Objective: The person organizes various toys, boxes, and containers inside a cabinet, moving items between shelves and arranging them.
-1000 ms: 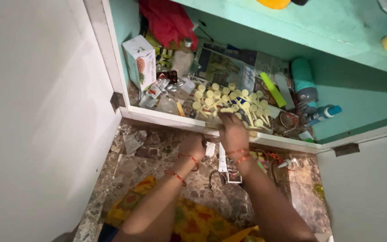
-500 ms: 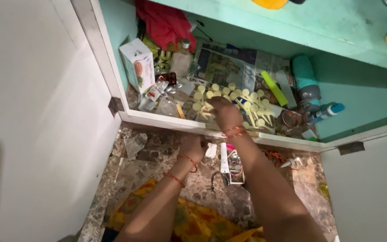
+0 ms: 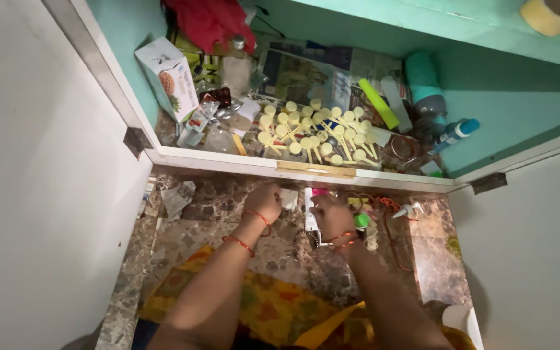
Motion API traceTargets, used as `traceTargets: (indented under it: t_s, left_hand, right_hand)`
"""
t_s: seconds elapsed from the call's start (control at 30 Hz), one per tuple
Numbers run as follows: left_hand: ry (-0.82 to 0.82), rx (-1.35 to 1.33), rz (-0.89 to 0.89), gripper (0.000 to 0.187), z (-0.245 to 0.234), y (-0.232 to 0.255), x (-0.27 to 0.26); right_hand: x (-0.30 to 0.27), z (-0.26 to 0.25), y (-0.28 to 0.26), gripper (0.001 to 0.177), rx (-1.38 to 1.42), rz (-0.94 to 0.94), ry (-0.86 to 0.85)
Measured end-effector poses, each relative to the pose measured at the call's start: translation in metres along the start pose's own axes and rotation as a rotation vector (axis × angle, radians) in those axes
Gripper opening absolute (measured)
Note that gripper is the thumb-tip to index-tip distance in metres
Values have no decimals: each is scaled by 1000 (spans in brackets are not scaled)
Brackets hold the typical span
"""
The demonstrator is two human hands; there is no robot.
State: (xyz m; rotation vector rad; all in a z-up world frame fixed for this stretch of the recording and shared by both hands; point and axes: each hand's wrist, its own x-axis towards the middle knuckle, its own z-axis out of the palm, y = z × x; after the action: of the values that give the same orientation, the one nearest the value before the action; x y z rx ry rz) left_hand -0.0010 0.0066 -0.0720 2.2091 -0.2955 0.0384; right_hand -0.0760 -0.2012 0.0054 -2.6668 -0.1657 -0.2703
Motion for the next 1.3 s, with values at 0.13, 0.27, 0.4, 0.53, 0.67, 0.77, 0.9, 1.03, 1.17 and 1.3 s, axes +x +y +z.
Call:
traceTargets:
  t_s: [0.13,0.27,0.4,0.53,0.67,0.77,0.9,1.03,1.17,1.3]
  left_hand:
    - [-152,77,22,14,21,-25,12]
    - [-219,-291,-141,21,42,-43,13]
    - [-99,-384,-104,38,51,-48,14]
    - [-294,-397,-212,34,31,-33,11]
    - [-394,-487,-366,58,14,-7,9]
    - [-402,-548,-243,57,21,-7,10]
    - [-323,-748,44,51,34,-5,15]
    - [-217,-472,39,46,14,5,14]
    - [-209,-493,9,40,1,9,13]
    - [-197,-491,10,43,-6,16,13]
  right_hand:
    - [24,51,2,46,-108,14,-253]
    - [50,77,2,69,-200,74,-381]
    - [54,71,-8,75,-245,188,-507]
    - [44,27,-32,63,-217,22,-395]
    - [19,-34,-47,69,41,285,-553]
    - [2,-76,-38,59,306,149,-576]
    - [21,-111,-41,56,260,39,-641]
    - [99,-131,-46,70,58,190,-929]
    - [190,-131,-38,61,695,498,-175]
    - [192,-130,-40,63,540,676,18]
